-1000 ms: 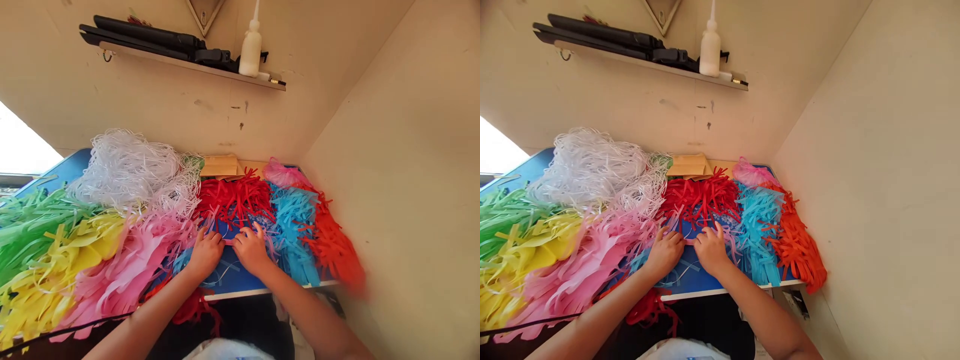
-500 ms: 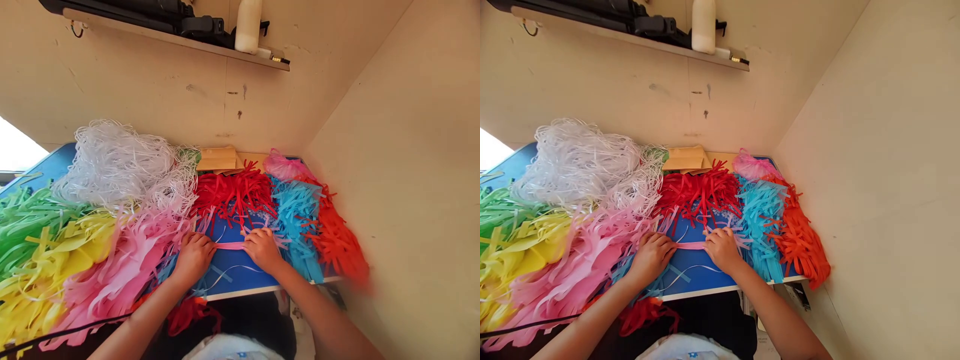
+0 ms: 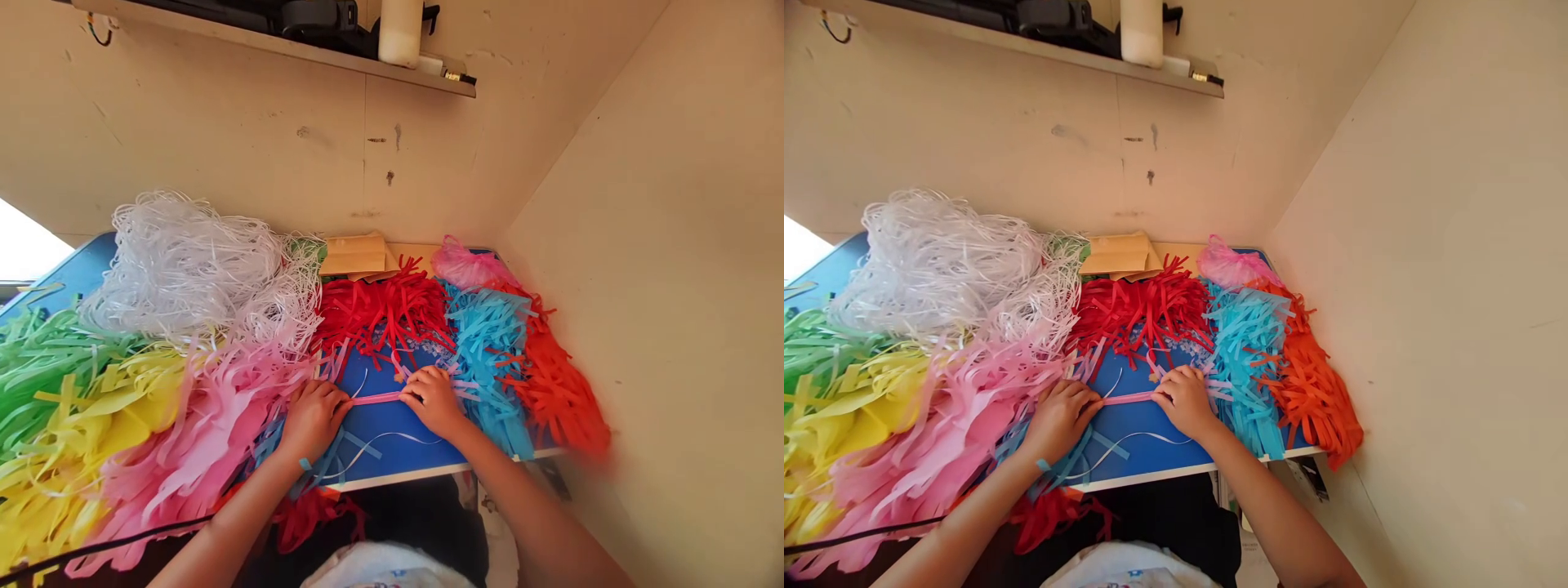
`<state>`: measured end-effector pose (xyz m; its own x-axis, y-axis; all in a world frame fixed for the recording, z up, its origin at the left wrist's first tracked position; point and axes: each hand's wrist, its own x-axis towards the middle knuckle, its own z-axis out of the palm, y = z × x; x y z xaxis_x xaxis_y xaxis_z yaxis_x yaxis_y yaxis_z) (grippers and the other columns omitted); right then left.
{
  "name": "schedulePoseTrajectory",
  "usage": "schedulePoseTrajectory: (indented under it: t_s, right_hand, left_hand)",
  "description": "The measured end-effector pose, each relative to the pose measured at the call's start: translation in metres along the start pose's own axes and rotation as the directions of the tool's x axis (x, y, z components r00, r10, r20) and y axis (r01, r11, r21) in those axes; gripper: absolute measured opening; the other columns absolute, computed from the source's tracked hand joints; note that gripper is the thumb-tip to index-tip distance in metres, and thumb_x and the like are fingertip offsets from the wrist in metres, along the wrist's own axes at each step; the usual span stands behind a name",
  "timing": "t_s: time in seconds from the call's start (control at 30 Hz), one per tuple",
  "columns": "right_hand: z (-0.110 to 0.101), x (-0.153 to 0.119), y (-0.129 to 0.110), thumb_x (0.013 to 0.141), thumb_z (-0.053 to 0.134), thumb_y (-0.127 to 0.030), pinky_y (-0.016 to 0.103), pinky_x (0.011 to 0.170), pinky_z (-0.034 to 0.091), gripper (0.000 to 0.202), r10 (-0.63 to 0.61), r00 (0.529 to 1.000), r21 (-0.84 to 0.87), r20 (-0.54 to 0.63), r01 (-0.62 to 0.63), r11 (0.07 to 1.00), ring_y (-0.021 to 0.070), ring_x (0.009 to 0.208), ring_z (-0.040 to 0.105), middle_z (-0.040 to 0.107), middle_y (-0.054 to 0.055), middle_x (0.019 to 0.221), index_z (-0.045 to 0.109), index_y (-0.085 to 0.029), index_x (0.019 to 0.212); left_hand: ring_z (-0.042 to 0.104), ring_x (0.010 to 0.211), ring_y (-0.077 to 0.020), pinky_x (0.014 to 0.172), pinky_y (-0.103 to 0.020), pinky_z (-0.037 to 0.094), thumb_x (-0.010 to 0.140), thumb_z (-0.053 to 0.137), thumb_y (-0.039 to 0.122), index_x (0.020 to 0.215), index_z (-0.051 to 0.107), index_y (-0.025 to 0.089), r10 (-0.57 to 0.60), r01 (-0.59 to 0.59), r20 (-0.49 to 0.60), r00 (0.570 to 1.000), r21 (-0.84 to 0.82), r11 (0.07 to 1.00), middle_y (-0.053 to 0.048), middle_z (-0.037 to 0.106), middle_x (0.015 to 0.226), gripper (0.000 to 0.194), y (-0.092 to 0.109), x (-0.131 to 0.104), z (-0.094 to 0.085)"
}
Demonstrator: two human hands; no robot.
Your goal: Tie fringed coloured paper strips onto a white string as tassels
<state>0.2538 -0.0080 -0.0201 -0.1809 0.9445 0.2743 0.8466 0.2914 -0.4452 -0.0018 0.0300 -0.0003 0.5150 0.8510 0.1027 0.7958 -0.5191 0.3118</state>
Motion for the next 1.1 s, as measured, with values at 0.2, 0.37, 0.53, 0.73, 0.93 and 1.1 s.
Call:
schedulePoseTrajectory:
  t_s: [0.2,0.37,0.53,0.73,0.93,1.1]
  right_hand:
    - [-0.001,0.006,-0.006,0.082,0.069,-0.021,0.034,0.079,0.030,0.012,0.099,0.994,-0.057,0.040,-0.096,0.994,0.0197,0.088,0.052,0.065,0.001,0.082,0.064,-0.020,0.071]
    - [0.001,0.011,-0.007,0.081,0.066,-0.017,0.033,0.077,0.030,0.015,0.125,0.991,-0.074,0.045,-0.122,0.990,0.0190,0.085,0.052,0.066,0.001,0.080,0.061,-0.020,0.067]
    - [-0.005,0.012,-0.009,0.083,0.067,-0.019,0.037,0.083,0.029,0.006,0.066,0.996,-0.091,0.054,-0.061,0.994,0.0204,0.093,0.053,0.070,0.001,0.091,0.066,-0.023,0.079]
    - [-0.006,0.012,-0.007,0.093,0.060,-0.024,0.044,0.095,0.024,0.009,-0.378,0.923,-0.205,0.074,0.385,0.900,0.0208,0.103,0.053,0.072,0.002,0.099,0.069,-0.023,0.089]
    - [-0.004,0.023,-0.005,0.095,0.055,-0.019,0.041,0.093,0.027,0.016,-0.414,0.907,-0.247,0.070,0.418,0.874,0.0184,0.099,0.055,0.072,0.002,0.093,0.067,-0.021,0.085]
    - [0.000,0.025,-0.029,0.093,0.060,-0.027,0.045,0.097,0.025,0.011,-0.352,0.933,-0.232,0.075,0.359,0.904,0.0220,0.104,0.053,0.071,0.004,0.101,0.067,-0.022,0.100]
  left_hand:
    - [0.058,0.093,-0.0268,0.082,-0.041,0.039,0.092,0.048,0.032,0.082,0.070,0.021,-0.049,0.049,0.000,0.999,0.026,0.998,-0.007,0.069,0.090,0.026,0.003,0.004,-0.002]
    - [0.057,0.091,-0.0287,0.082,-0.043,0.039,0.088,0.053,0.033,0.074,0.067,0.021,-0.069,0.070,-0.006,0.998,0.061,0.996,-0.007,0.068,0.085,0.023,0.004,0.006,-0.002]
    - [0.057,0.098,-0.0293,0.089,-0.046,0.038,0.088,0.054,0.027,0.093,0.071,0.024,-0.035,0.038,-0.032,0.999,0.084,0.996,-0.007,0.069,0.095,0.017,0.006,0.005,-0.001]
    - [0.057,0.103,-0.0274,0.103,-0.052,0.029,0.087,0.056,0.017,0.096,0.072,0.028,0.256,-0.231,-0.089,0.963,0.222,0.947,-0.004,0.071,0.098,0.021,0.016,0.001,0.001]
    - [0.059,0.098,-0.0258,0.104,-0.052,0.028,0.087,0.059,0.022,0.084,0.072,0.023,0.258,-0.206,-0.162,0.953,0.277,0.938,-0.004,0.071,0.089,0.014,0.019,0.004,0.005]
    - [0.060,0.095,-0.0232,0.102,-0.049,0.030,0.089,0.058,0.018,0.092,0.072,0.026,0.264,-0.211,-0.184,0.947,0.264,0.941,-0.002,0.071,0.085,0.016,0.020,0.004,0.005]
